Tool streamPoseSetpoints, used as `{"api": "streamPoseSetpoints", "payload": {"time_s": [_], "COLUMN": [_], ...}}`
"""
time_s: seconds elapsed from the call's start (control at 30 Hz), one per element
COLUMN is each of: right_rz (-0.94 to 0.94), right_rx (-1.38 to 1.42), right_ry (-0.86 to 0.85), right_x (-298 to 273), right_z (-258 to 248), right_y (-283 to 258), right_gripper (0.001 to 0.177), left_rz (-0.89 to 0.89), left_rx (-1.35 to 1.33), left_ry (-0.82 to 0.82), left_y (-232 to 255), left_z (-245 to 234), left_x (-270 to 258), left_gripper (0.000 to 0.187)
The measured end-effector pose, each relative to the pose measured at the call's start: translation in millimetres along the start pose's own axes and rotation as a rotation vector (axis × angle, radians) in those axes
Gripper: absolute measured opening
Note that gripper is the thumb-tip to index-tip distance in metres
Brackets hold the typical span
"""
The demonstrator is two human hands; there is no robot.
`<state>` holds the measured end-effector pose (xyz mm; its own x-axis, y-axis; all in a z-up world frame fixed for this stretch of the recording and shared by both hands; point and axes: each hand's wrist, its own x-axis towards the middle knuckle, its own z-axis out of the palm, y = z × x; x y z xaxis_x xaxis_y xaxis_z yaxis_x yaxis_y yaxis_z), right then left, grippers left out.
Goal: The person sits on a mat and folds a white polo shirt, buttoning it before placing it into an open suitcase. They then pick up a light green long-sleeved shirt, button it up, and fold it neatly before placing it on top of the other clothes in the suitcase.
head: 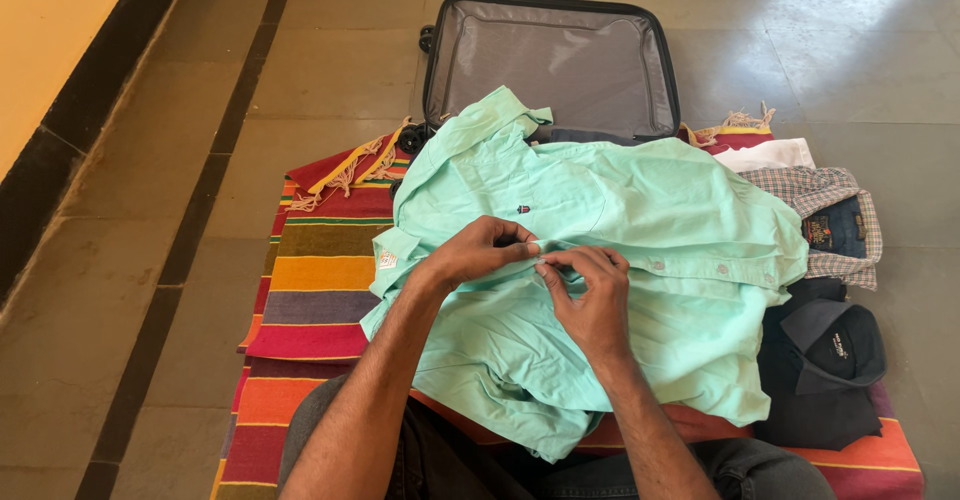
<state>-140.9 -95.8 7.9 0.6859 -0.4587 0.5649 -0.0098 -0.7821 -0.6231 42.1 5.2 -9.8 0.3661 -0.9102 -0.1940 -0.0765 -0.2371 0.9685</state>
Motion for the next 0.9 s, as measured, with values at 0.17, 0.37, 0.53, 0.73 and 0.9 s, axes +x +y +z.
{"api": "streamPoseSetpoints", "payload": {"time_s": [0.17, 0.37, 0.53, 0.73, 0.9], "right_rz": [0.021, 0.154, 0.005, -0.123, -0.157], "right_rx": [-0.014, 0.039, -0.064, -0.177, -0.226], "right_ry": [0.033, 0.036, 0.046, 0.064, 0.039], "right_x": [0, 2, -3, -6, -8], "right_z": [1, 3, 5, 5, 9], "right_y": [-5, -9, -12, -6, -4], "right_gripper": [0.008, 0.010, 0.017, 0.013, 0.012], "left_rz": [-0.037, 0.031, 0.064, 0.050, -0.008], "left_rx": [0.078, 0.076, 0.127, 0.241, 0.302], "left_ry": [0.002, -0.047, -0.048, 0.018, 0.078], "left_y": [0, -8, -14, -13, -12], "left_z": [0, -3, -4, -1, 2], "left_x": [-2, -1, 1, 0, -2], "left_gripper": [0.029, 0.033, 0.036, 0.036, 0.032]}}
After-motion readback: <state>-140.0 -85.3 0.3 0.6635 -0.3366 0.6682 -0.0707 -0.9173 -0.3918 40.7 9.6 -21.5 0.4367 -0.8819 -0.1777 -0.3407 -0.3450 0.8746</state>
